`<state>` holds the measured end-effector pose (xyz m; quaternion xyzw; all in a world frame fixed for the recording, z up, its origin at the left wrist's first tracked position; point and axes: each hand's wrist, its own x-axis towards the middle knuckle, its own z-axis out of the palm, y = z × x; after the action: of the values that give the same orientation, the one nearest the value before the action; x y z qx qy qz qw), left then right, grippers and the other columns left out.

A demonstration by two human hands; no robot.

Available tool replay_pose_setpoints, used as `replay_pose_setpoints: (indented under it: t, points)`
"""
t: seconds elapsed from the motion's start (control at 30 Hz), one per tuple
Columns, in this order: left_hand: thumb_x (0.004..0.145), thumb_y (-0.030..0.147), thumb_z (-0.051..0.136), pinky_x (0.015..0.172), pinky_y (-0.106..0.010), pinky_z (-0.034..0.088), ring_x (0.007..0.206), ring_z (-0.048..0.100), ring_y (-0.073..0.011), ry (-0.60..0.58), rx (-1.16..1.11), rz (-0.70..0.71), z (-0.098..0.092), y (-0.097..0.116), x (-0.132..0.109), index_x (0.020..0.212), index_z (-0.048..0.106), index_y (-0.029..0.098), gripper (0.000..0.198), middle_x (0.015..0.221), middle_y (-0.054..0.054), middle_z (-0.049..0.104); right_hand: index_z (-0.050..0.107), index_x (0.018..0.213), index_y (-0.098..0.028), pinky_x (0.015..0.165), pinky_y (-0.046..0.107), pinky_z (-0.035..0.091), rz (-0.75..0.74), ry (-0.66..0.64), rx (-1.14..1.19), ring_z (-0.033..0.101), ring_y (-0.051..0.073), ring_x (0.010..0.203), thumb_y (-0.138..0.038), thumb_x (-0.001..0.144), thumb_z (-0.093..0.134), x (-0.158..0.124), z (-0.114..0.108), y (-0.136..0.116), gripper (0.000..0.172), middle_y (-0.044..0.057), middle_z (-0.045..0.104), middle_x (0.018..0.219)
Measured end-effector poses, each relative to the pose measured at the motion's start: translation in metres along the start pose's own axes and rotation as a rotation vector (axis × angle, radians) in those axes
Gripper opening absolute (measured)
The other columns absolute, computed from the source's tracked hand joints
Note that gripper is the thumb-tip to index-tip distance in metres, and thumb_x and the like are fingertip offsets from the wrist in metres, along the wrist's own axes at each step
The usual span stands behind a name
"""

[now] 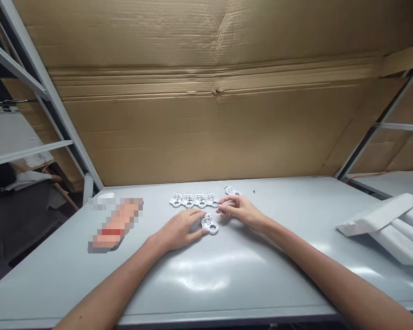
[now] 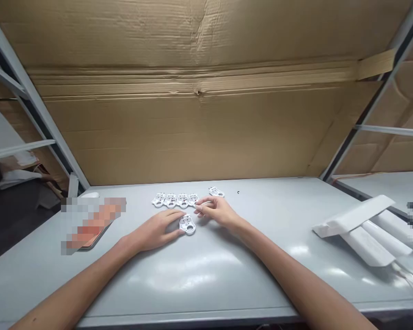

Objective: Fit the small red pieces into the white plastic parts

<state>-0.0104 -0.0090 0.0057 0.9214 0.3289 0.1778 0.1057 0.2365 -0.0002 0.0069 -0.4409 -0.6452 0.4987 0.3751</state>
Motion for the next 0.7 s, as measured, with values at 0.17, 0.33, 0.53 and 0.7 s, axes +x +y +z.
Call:
replay_pose_setpoints:
  t: [0.17,0.33,0.53,0.7]
  points:
    - [0.097,0.041,0.052,0.095,-0.038,0.048,0.114,0.058,-0.0267,0.002,0.022,0.008,0.000,-0.001,0.000,0.126,0.057,0.023,0.035,0.126,-0.009,0.062,0.070,0.104,-0.020,0.089,0.039,0.053,0.033,-0.059,0.077,0.070,0.022,0.089,-0.042,0.080,0.073,0.004,0.002,0.010,0.033,0.008,0.074,0.097]
    - [0.096,0.040,0.053,0.095,-0.038,0.047,0.112,0.059,-0.0262,0.000,0.029,0.014,0.001,-0.001,0.000,0.124,0.057,0.022,0.033,0.125,-0.009,0.062,0.071,0.107,-0.024,0.092,0.038,0.052,0.022,-0.114,0.102,0.066,0.023,0.103,-0.038,0.082,0.070,0.005,-0.004,0.011,0.029,0.009,0.069,0.117]
    - [0.096,0.039,0.053,0.093,-0.038,0.047,0.110,0.059,-0.0262,-0.006,0.031,0.016,-0.001,0.000,0.000,0.126,0.056,0.022,0.034,0.124,-0.009,0.062,0.072,0.104,-0.020,0.081,0.034,0.052,-0.014,-0.134,-0.006,0.068,0.020,0.082,-0.043,0.082,0.070,-0.001,0.002,-0.001,0.031,0.006,0.073,0.088]
    - [0.097,0.038,0.052,0.092,-0.036,0.047,0.105,0.061,-0.0240,-0.008,-0.015,0.047,-0.002,0.004,0.001,0.121,0.058,0.024,0.028,0.115,-0.007,0.066,0.075,0.089,-0.020,0.070,0.031,0.050,-0.209,-0.068,-0.313,0.066,0.020,0.077,-0.031,0.085,0.063,-0.004,0.012,-0.003,0.017,0.005,0.075,0.085]
